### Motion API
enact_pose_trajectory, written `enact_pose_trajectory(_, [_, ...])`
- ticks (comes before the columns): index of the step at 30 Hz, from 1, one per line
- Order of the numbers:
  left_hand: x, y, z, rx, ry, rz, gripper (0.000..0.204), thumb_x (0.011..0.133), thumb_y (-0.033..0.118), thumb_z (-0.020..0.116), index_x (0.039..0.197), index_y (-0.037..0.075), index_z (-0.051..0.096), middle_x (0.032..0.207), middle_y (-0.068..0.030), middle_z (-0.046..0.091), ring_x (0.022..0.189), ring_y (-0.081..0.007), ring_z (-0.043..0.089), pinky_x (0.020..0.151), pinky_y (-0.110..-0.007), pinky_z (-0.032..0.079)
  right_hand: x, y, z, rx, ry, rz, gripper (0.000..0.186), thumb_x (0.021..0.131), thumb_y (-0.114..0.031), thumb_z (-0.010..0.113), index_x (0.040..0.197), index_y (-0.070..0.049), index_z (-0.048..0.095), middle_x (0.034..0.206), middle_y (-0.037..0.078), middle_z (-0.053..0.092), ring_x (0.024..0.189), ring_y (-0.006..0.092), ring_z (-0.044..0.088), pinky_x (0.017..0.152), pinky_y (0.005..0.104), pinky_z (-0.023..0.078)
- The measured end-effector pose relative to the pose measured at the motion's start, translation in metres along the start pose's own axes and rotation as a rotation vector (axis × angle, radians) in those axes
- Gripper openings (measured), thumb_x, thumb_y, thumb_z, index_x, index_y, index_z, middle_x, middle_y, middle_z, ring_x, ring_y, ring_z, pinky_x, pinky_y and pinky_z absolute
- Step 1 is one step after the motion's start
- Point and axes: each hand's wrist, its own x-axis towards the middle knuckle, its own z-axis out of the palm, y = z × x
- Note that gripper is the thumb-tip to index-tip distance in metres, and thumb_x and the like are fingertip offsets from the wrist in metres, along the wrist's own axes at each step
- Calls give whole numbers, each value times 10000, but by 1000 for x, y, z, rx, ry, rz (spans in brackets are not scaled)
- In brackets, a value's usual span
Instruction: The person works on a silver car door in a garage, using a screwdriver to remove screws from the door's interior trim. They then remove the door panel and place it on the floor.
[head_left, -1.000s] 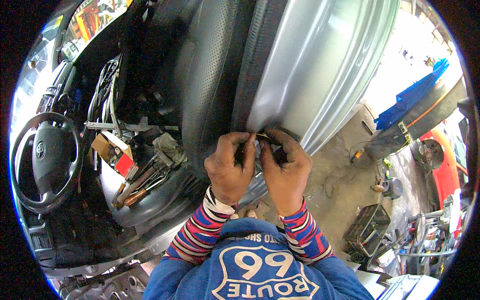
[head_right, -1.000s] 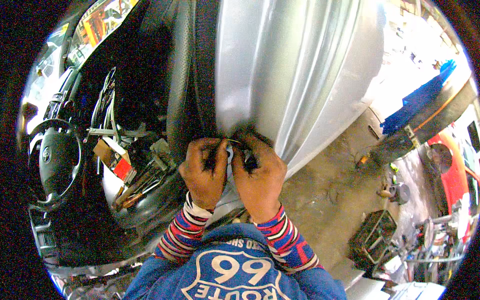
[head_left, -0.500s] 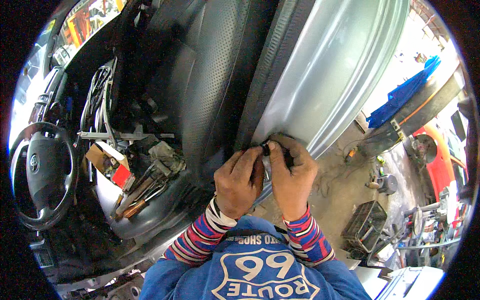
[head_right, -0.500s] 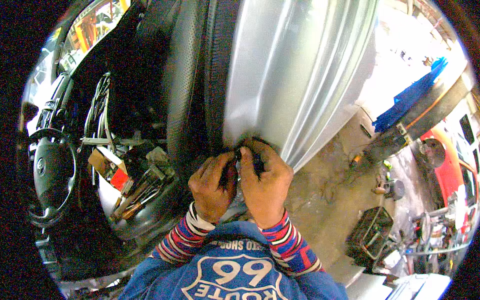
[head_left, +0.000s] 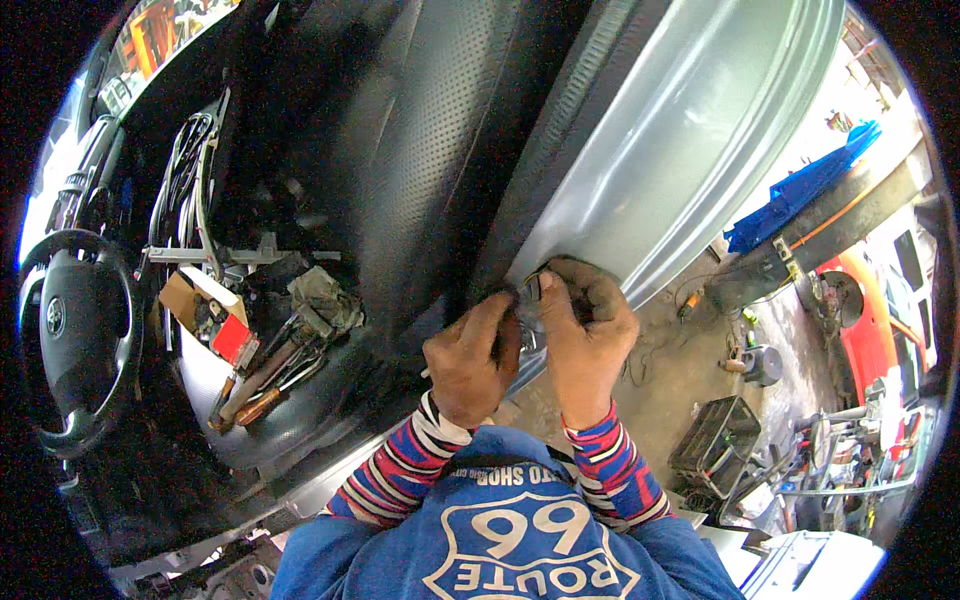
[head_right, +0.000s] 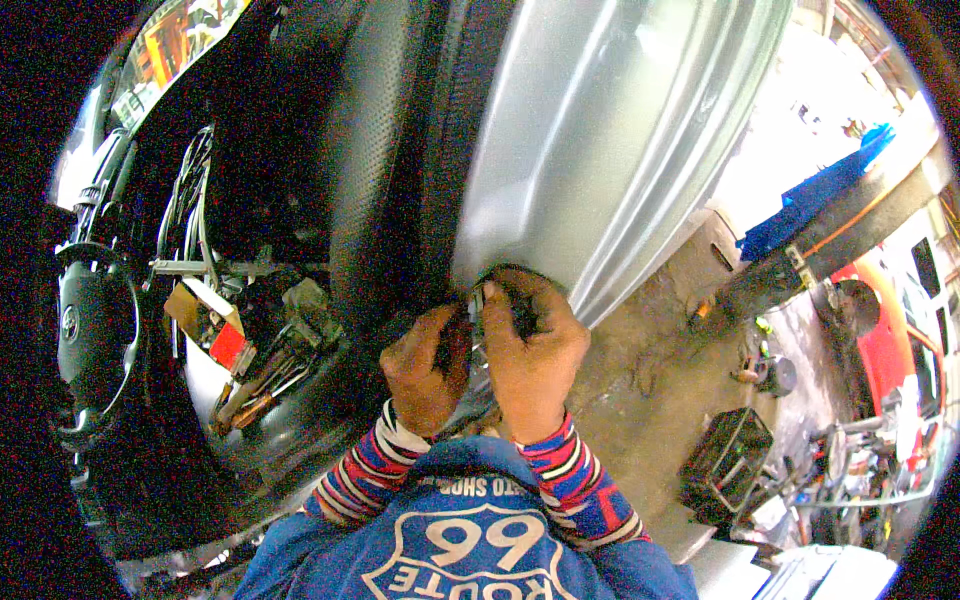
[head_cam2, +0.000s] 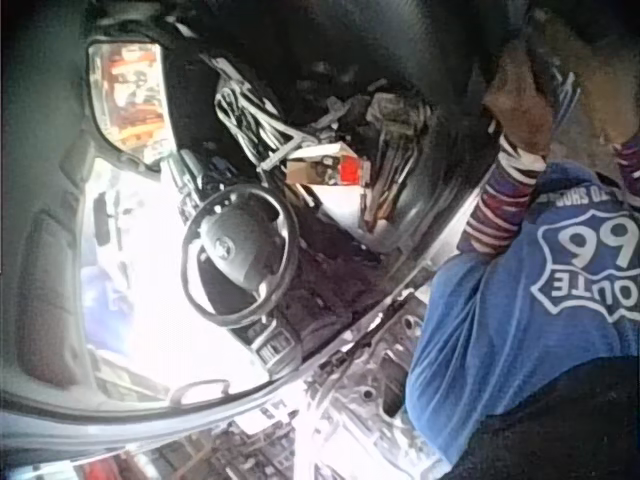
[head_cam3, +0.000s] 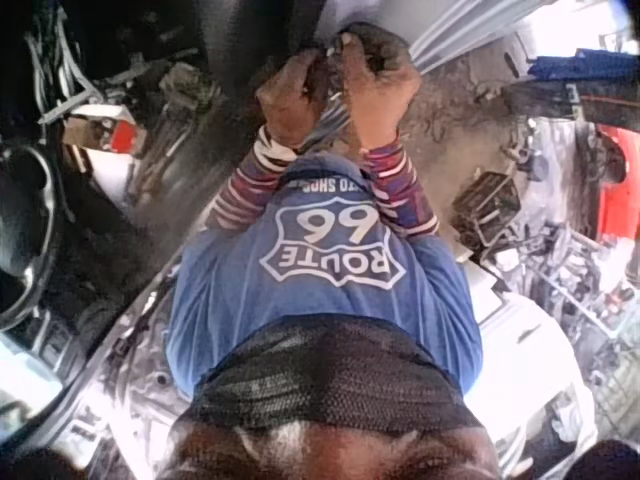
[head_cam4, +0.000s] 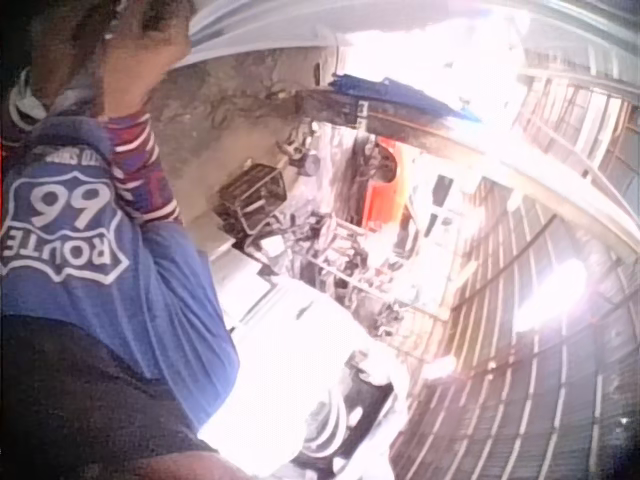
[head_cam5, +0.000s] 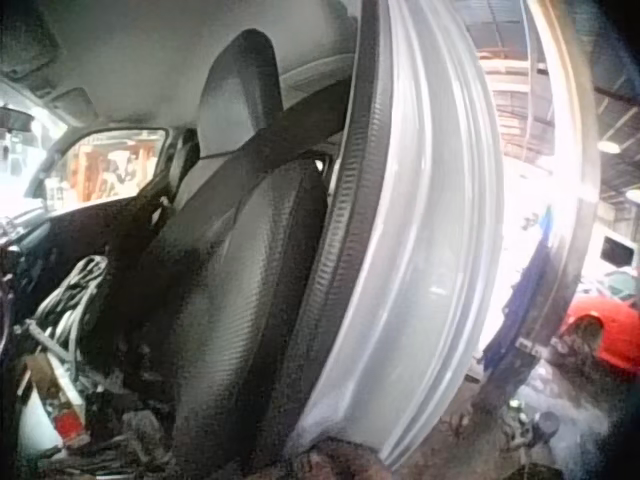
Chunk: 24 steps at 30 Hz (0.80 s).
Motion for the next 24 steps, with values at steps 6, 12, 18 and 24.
enact_pose_trajectory(6, [4, 5, 10, -28, -10, -2, 296, 820, -30, 710, 1112, -2, 669, 895, -227, 713, 747, -397, 711, 658, -426, 567, 6, -8, -7, -77, -58, -23, 117, 887, -82, 730, 952, 14, 746, 855, 146, 751, 764, 197, 712, 718, 325, 556])
enact_pose_trajectory(12, [6, 25, 2, -177, 2, -165, 239, 848, 19, 728, 1077, -29, 680, 857, -242, 698, 734, -395, 706, 656, -420, 555, 6, -15, -11, -66, -129, -22, 124, 901, -98, 720, 964, 5, 746, 856, 146, 750, 754, 207, 711, 702, 327, 546])
enact_pose_trajectory(18, [14, 26, 2, -173, -25, -252, 175, 871, 83, 742, 1006, -15, 689, 804, -234, 675, 702, -406, 683, 615, -411, 531, 13, -16, -18, -102, -242, -48, 149, 923, -72, 725, 1005, 53, 730, 869, 73, 724, 788, 105, 623, 716, 271, 508])
enact_pose_trajectory(24, [19, 26, 1, -129, -29, -200, 129, 891, 93, 718, 968, -7, 689, 790, -226, 671, 675, -388, 677, 592, -411, 517, 12, -14, -19, -311, -172, -300, 124, 899, -81, 729, 981, 11, 743, 843, 135, 737, 715, 187, 680, 678, 303, 527])
